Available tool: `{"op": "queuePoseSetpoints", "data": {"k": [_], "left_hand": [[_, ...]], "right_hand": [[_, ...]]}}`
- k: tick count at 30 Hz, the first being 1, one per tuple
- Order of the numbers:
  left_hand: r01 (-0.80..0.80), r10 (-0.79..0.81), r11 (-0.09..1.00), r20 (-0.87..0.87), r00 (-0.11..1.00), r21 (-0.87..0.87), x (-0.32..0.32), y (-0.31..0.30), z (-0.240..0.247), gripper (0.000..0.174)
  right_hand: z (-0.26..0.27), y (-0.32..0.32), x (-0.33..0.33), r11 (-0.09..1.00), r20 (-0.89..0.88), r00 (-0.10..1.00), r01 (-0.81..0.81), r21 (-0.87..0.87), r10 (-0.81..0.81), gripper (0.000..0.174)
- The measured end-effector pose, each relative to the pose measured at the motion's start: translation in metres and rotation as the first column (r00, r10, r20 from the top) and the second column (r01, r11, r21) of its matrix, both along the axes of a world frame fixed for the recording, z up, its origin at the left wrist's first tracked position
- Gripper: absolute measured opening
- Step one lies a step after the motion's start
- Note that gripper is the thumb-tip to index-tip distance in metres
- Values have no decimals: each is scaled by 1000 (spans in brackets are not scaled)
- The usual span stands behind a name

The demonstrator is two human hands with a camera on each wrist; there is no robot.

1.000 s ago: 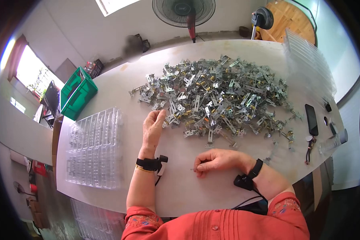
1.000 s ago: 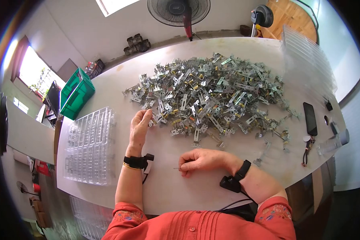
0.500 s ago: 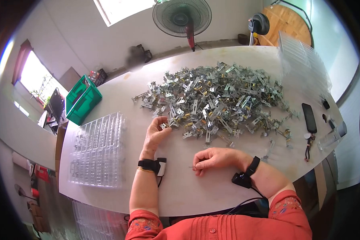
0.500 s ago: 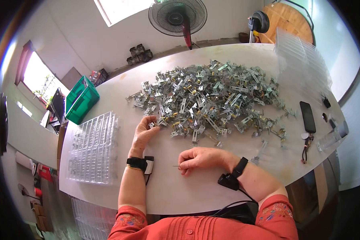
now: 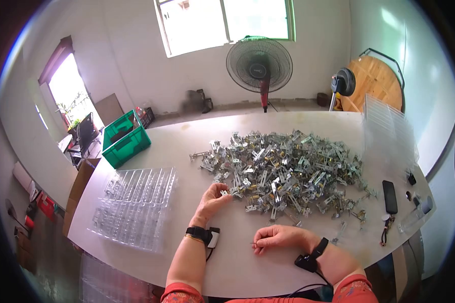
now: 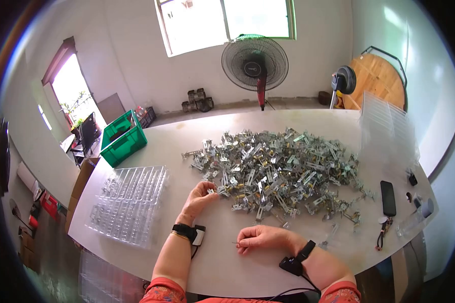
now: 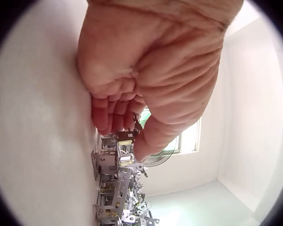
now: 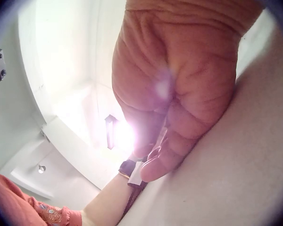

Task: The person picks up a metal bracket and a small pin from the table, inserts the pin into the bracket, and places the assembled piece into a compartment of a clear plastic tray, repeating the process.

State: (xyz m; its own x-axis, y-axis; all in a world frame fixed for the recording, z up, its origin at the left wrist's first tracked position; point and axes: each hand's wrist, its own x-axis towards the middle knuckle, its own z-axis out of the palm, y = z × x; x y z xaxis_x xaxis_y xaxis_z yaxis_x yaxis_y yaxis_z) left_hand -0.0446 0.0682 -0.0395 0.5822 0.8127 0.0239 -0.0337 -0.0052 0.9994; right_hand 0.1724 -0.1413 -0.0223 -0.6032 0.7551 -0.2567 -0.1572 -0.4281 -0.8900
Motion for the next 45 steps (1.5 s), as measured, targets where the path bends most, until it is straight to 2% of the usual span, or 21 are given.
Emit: {"op": "queuePoseSetpoints", "data": {"k": [3,5,10,13,17,19,21,24,27,37,41,43,45], "left_hand": [[1,-1,1000,15,1000,-10,-1,-2,1,49],[32,-33,999,-70,997,-3,-2,-2,5,49],[-40,45,998,-112,993,47,2,-7,8,48],[-11,15,999,-115,993,34,1,-7,8,46],[-17,39,993,-187,982,117,3,-6,9,42],[-9,48,986,-233,971,167,3,-1,5,41],[18,-10,997,-113,994,72,4,-3,3,42],[-37,42,998,-132,990,47,7,-14,13,40],[9,-4,998,-77,997,66,5,-6,2,41],[-14,63,974,-213,975,225,5,-6,1,41],[-48,55,994,-61,997,103,8,-10,0,40],[-49,96,969,-184,978,243,6,-6,-1,39],[-59,91,977,-150,985,205,8,-11,-10,39]], "right_hand": [[-3,0,0,1000,12,1000,3,14,-3,18],[-3,0,0,1000,17,1000,2,16,-2,18],[-2,1,0,1000,60,998,-1,19,0,18],[3,-2,-1,1000,58,998,19,-20,-18,18],[5,-1,0,1000,33,999,7,9,-8,17],[4,0,0,999,96,995,-11,32,8,17],[3,1,0,1000,73,997,-7,19,6,17],[5,-5,-2,1000,54,998,16,9,-17,17],[6,-3,-2,999,45,998,32,24,-33,18],[-2,3,1,999,59,998,-38,24,37,19],[14,-4,-3,1000,80,997,1,13,-2,19],[15,-6,-3,999,92,995,33,8,-34,19],[18,-7,-6,999,92,995,29,-16,-28,18]]}}
